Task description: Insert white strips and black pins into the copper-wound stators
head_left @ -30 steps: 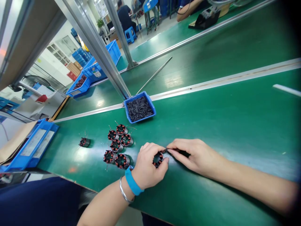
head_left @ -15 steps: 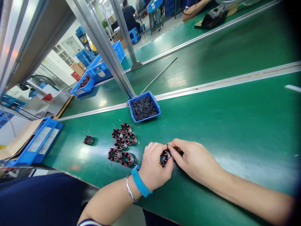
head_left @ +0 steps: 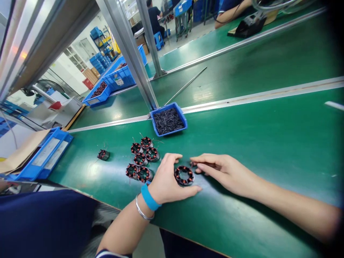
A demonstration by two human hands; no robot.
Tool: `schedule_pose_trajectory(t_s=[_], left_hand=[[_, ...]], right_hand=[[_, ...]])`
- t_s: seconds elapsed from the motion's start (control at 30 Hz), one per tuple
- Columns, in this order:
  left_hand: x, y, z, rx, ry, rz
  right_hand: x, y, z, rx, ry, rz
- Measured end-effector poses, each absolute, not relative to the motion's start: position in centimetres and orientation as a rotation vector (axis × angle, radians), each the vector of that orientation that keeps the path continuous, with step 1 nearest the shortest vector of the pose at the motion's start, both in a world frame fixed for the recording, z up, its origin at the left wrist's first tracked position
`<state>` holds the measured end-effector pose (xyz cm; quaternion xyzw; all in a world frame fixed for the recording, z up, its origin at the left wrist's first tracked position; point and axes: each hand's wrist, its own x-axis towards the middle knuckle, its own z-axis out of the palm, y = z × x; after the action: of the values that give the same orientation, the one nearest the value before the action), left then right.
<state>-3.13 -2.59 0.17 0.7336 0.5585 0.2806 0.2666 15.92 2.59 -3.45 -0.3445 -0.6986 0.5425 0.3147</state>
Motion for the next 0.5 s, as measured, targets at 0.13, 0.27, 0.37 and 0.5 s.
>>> schedule_pose_trajectory(t_s=[0.13,0.27,0.37,0.5], left_hand=[[-3.6,-2.6,0.2,1.978,1.518,0.687],[-3.6,-2.7,-0.3,1.910,1.452,0.705],[-3.4,-2.7,-0.5,1.860,1.446,0.702],[-3.2,-2.8,-0.3,1.931,1.449,0.656]], right_hand=[[15.9,2.9,-2.9,-0.755,-1.984,1.324],[15.7,3.2,-2.3,-0.499,-2.220,1.019],[14.7,3.6,-1.7,-0.503,-2.332,0.949],[13.0,3.1,-1.9,-0.839,-2.226,1.060]])
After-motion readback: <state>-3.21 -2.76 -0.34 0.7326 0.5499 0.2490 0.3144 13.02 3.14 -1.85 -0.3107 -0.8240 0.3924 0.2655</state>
